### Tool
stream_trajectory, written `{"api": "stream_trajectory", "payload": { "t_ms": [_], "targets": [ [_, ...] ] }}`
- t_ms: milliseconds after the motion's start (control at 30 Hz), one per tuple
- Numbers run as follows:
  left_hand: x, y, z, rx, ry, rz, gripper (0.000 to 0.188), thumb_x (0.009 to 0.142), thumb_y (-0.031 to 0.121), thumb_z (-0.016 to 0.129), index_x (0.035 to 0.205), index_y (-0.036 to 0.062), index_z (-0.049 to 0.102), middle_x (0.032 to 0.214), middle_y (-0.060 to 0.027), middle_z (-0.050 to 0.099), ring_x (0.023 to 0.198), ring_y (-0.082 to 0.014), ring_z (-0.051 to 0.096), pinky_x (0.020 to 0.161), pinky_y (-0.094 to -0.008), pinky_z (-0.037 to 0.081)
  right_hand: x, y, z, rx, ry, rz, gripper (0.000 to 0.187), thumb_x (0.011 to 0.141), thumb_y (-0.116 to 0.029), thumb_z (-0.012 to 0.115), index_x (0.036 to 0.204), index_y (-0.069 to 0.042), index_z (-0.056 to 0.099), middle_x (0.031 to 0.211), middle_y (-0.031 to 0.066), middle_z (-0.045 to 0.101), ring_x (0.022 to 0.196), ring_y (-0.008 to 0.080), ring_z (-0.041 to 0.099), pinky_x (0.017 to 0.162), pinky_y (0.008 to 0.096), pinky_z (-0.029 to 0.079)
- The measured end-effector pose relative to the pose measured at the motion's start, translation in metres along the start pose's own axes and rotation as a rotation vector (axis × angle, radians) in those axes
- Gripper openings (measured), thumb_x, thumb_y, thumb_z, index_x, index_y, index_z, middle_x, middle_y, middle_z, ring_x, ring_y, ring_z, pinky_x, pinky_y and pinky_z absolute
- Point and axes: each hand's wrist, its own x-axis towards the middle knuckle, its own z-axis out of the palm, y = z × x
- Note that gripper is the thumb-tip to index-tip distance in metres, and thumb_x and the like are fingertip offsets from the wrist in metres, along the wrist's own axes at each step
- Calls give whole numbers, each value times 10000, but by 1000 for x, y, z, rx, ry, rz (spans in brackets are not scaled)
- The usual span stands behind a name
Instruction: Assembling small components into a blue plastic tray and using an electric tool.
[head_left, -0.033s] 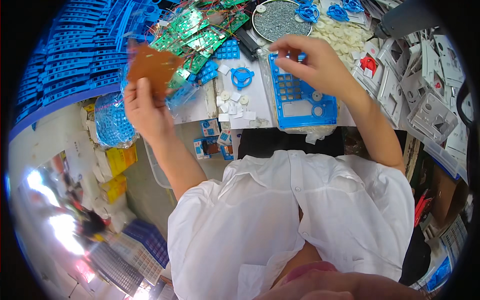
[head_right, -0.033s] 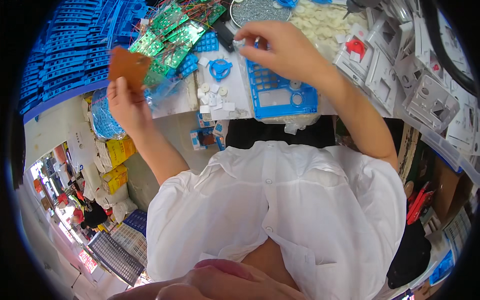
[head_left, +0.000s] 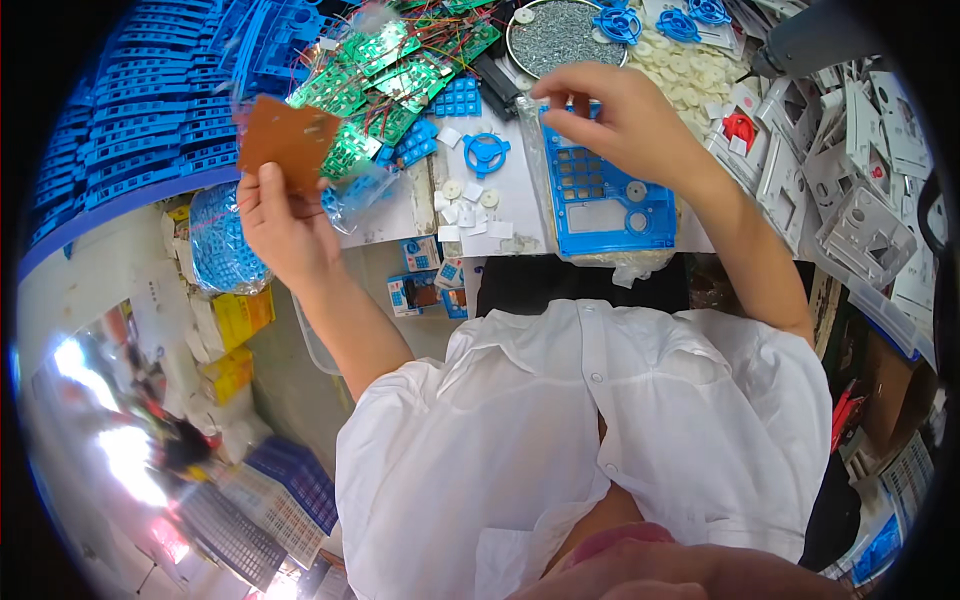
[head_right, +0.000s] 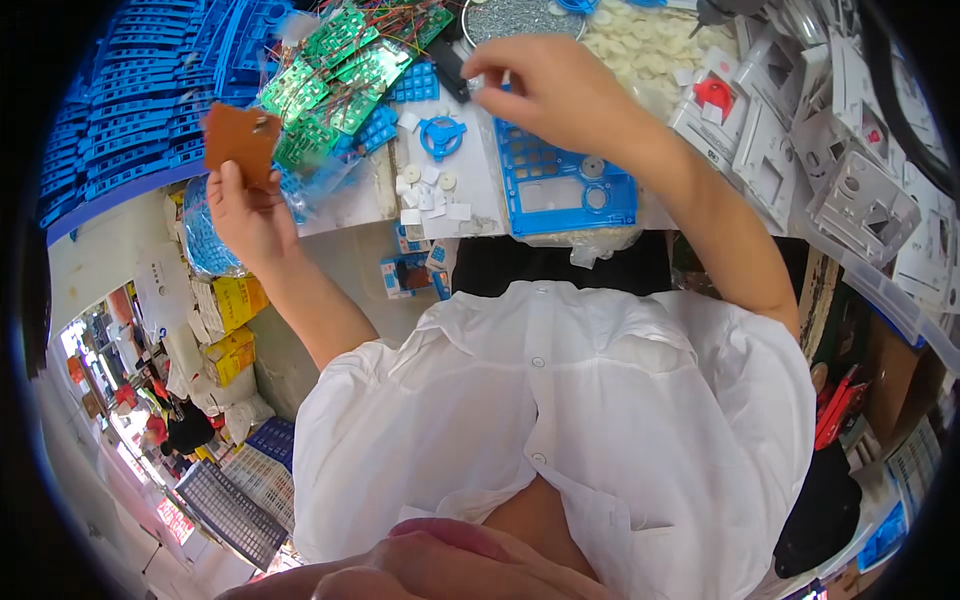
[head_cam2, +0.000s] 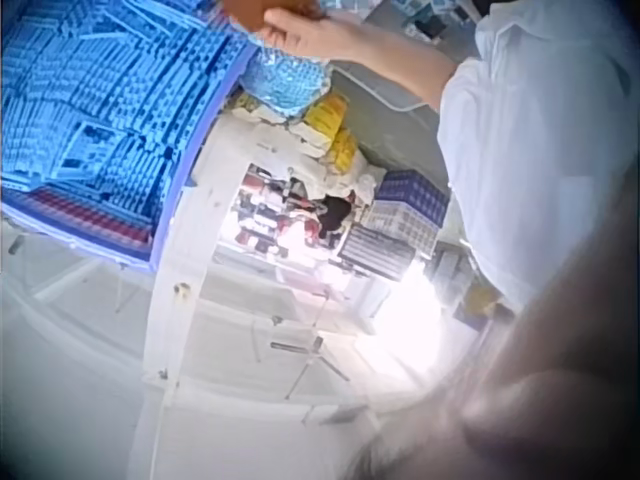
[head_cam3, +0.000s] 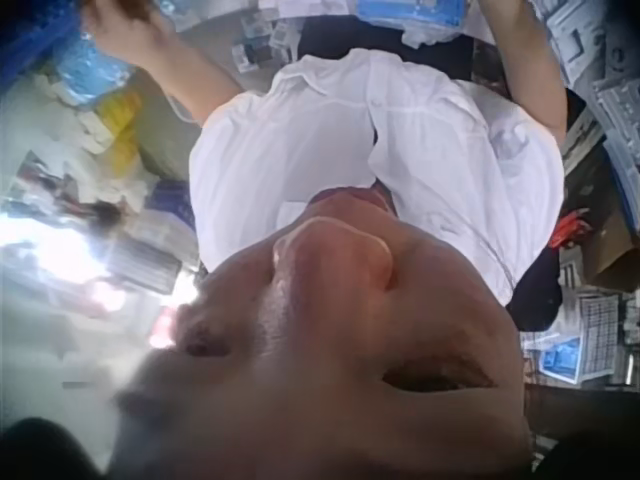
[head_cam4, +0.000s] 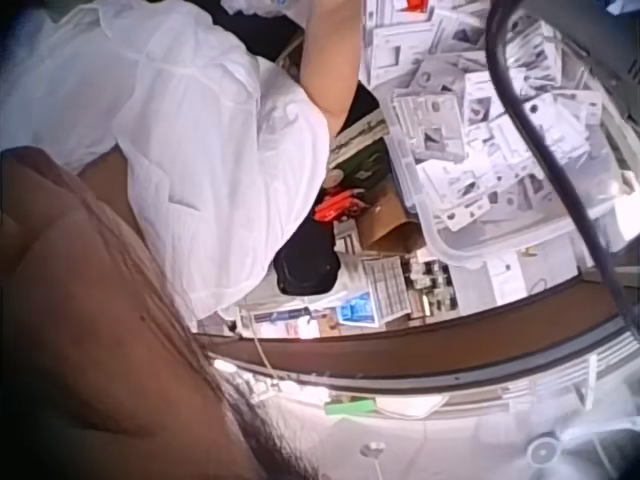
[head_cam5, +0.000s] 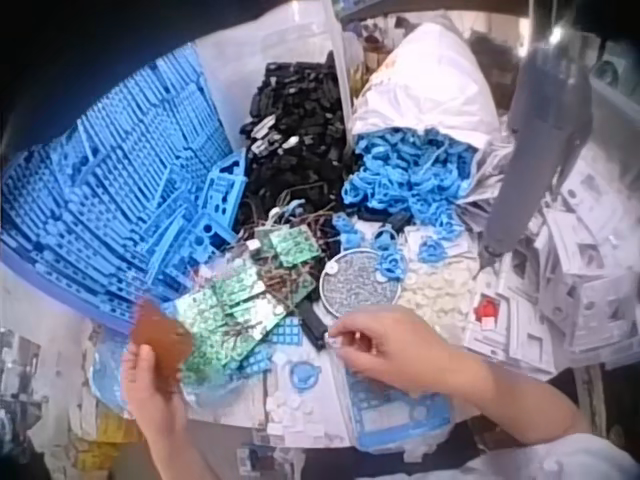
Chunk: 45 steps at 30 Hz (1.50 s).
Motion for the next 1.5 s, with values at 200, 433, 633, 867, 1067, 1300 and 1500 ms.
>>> {"api": "stream_trajectory", "payload": {
  "t_ms": [200,433,633,867,1067,1300,1500],
  "targets": [
    [-4,-10,-18,-23,14,-87,194,1044,165,593,1205,58,593,1115,-94,720,885,-168,718,708,-312,606,78,16,68,-743,33,-283,181,778,-168,769,933,-79,741,995,53,681,1066,249,637,792,395,532],
    [0,-26,-18,49,95,-37,273,1027,132,621,1258,-5,573,1127,-151,707,922,-192,735,693,-339,659,100,34,107,-946,7,-236,257,731,-178,793,979,-121,754,1103,51,664,1168,274,579,902,450,496],
    [15,2,6,1052,145,151,472,1015,155,646,1403,-69,499,1130,-180,674,983,-221,678,844,-359,592,83,30,73,-362,33,-176,283,777,-142,757,1046,-92,683,973,80,682,995,282,639,785,404,516],
    [-57,-25,69,65,-454,-514,526,1017,171,639,1456,-32,431,1150,-163,659,926,-203,687,725,-353,613,16,-8,44,-172,262,-380,266,731,-27,717,978,-106,654,830,83,625,794,330,628,689,424,521],
    [-84,-54,101,-230,-424,-709,627,1014,149,639,1523,0,305,1199,-171,647,999,-259,711,778,-416,652,-30,-8,20,-176,337,-394,322,636,24,742,916,-98,641,898,79,630,834,330,626,688,398,520],
    [-97,-62,115,-133,-566,-516,668,934,-41,676,1493,30,317,1170,-152,656,986,-184,696,759,-279,583,-63,-6,-6,260,123,-87,447,795,-82,759,1230,-114,663,1062,73,673,864,174,630,715,331,535],
    [-101,-61,109,179,-671,-303,727,917,-51,693,1524,31,303,1204,-137,630,928,-142,665,771,-244,547,-50,8,-18,266,-100,160,374,893,-124,761,1262,-88,719,1073,16,720,845,71,601,700,238,500]
  ]
}}
